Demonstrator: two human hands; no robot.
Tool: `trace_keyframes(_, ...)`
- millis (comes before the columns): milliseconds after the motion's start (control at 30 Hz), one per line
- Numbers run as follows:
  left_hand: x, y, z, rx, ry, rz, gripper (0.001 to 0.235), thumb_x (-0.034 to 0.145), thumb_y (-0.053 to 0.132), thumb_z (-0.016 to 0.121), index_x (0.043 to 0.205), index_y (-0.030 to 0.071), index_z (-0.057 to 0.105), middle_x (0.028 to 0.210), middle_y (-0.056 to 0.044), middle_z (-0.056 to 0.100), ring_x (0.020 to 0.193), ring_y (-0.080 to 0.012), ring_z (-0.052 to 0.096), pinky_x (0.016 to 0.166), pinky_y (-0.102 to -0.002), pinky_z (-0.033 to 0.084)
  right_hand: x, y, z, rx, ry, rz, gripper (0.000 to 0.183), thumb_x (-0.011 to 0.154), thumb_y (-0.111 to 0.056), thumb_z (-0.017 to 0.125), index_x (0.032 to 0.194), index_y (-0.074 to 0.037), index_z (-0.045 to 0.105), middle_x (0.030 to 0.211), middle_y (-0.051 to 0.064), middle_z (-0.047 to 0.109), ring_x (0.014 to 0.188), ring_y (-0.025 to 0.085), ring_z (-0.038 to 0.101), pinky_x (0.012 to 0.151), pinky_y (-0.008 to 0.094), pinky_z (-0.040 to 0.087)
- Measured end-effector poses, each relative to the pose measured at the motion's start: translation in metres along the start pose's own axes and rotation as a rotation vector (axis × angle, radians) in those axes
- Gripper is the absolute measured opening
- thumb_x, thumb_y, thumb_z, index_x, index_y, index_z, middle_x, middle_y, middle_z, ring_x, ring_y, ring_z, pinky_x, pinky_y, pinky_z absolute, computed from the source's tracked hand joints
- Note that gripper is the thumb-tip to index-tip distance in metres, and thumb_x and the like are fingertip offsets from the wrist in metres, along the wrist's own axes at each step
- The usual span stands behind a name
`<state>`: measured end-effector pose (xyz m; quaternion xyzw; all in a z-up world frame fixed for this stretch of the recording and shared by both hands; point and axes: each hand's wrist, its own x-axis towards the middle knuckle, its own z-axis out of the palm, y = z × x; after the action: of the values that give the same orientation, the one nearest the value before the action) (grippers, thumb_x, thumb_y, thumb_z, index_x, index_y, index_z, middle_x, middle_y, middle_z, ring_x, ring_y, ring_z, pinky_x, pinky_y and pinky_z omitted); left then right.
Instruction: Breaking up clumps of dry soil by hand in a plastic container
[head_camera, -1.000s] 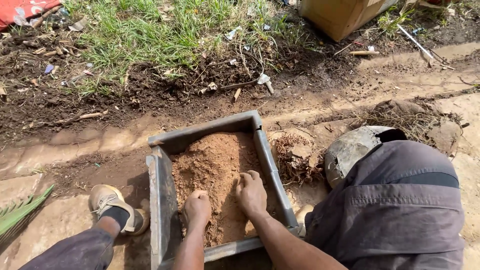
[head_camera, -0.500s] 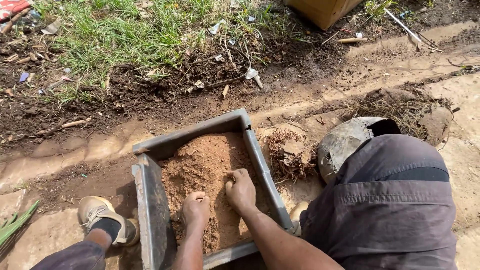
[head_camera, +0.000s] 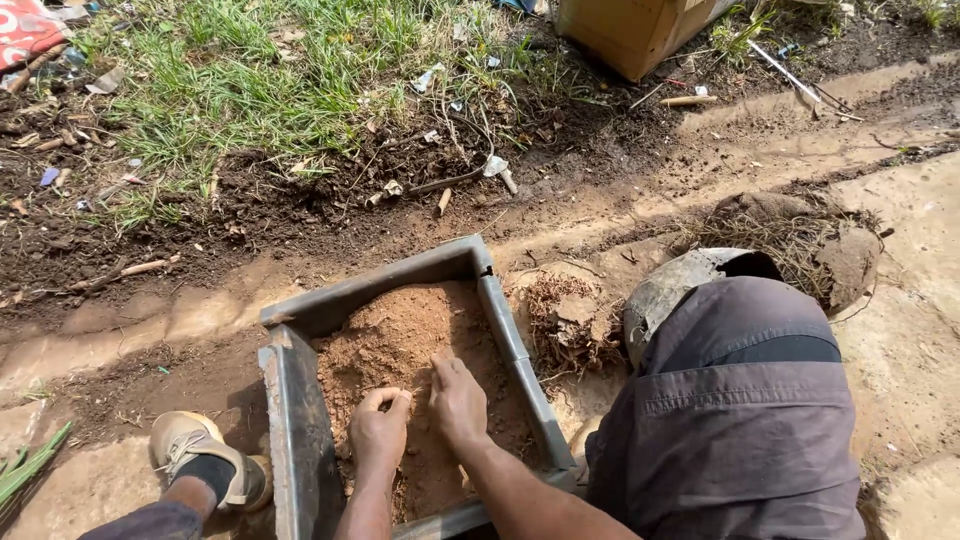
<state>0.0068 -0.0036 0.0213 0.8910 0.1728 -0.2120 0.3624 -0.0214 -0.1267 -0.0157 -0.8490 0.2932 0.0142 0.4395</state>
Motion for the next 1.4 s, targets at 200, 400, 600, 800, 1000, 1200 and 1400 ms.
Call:
trace_keyframes(200, 0.003, 0.002, 0.015, -0.065, 0.059, 0.047, 0.016, 0.096, 0.023, 0.075, 0.111, 0.017, 0.071, 0.093, -0.005, 0.074, 0.073, -0.0172, 0.063, 0.062, -0.035, 0.051, -0.005, 0.025, -0.003, -0.031, 0.085, -0.183, 0.043, 0.101, -0.021, 0.047, 0.139, -0.029, 0.065, 0.1, 0.003, 0.071, 0.082, 0.027, 0.064, 0.078, 0.041, 0.052)
trace_keyframes(400, -0.021, 0.063, -0.027, 0.1, 0.023, 0.227, 0.079, 0.101, 0.019, 0.058, 0.171, 0.031, 0.023, 0.133, 0.007, 0.073, 0.061, -0.0107, 0.057, 0.05, -0.027, 0.046, -0.015, 0.004, -0.042, -0.081, -0.008, 0.064, 0.039, 0.104, -0.039, 0.058, 0.14, -0.029, 0.067, 0.119, 0.0, 0.081, 0.097, 0.022, 0.078, 0.089, 0.037, 0.06)
trace_keyframes(600, -0.03, 0.113, -0.078, 0.069, 0.243, 0.667, 0.079, 0.103, 0.023, 0.051, 0.173, 0.012, 0.017, 0.054, 0.011, 0.043, 0.041, -0.0115, 0.041, 0.034, -0.029, 0.027, -0.025, -0.012, -0.042, -0.058, 0.019, -0.005, 0.041, 0.107, -0.037, 0.049, 0.141, -0.023, 0.066, 0.118, 0.004, 0.082, 0.095, 0.024, 0.079, 0.087, 0.039, 0.062)
trace_keyframes(800, -0.027, 0.075, -0.09, -0.015, 0.071, 0.299, 0.098, 0.101, 0.02, 0.056, 0.175, 0.009, -0.008, 0.08, 0.001, 0.071, 0.061, -0.0186, 0.061, 0.063, -0.034, 0.055, -0.042, -0.015, -0.049, 0.056, -0.036, 0.133, 0.046, 0.109, -0.027, 0.039, 0.15, -0.024, 0.059, 0.151, 0.001, 0.066, 0.134, 0.023, 0.066, 0.116, 0.044, 0.051)
trace_keyframes(1000, -0.021, 0.062, -0.07, -0.046, 0.035, 0.214, 0.096, 0.103, 0.021, 0.058, 0.176, 0.012, -0.003, 0.081, 0.0, 0.07, 0.071, -0.0196, 0.065, 0.08, -0.039, 0.061, -0.03, 0.011, -0.039, 0.07, 0.002, 0.116, 0.048, 0.104, -0.019, 0.042, 0.149, -0.016, 0.058, 0.148, 0.007, 0.065, 0.134, 0.028, 0.063, 0.115, 0.046, 0.048)
trace_keyframes(1200, -0.003, 0.024, -0.03, 0.007, -0.074, 0.201, 0.079, 0.1, 0.015, 0.056, 0.172, 0.014, 0.025, 0.134, -0.024, 0.071, 0.061, -0.0164, 0.063, 0.051, -0.027, 0.05, 0.007, 0.077, 0.001, -0.069, 0.11, 0.1, 0.054, 0.089, -0.024, 0.058, 0.142, -0.029, 0.063, 0.115, 0.014, 0.076, 0.12, 0.033, 0.072, 0.107, 0.047, 0.058)
trace_keyframes(1400, -0.057, 0.08, -0.034, 0.007, -0.224, 0.308, 0.074, 0.103, 0.014, 0.048, 0.173, 0.017, 0.025, 0.149, -0.028, 0.059, 0.069, -0.0143, 0.063, 0.057, -0.026, 0.049, 0.005, 0.065, -0.005, -0.001, 0.079, 0.217, 0.048, 0.088, -0.024, 0.056, 0.134, -0.031, 0.068, 0.111, 0.012, 0.081, 0.119, 0.032, 0.075, 0.104, 0.046, 0.06)
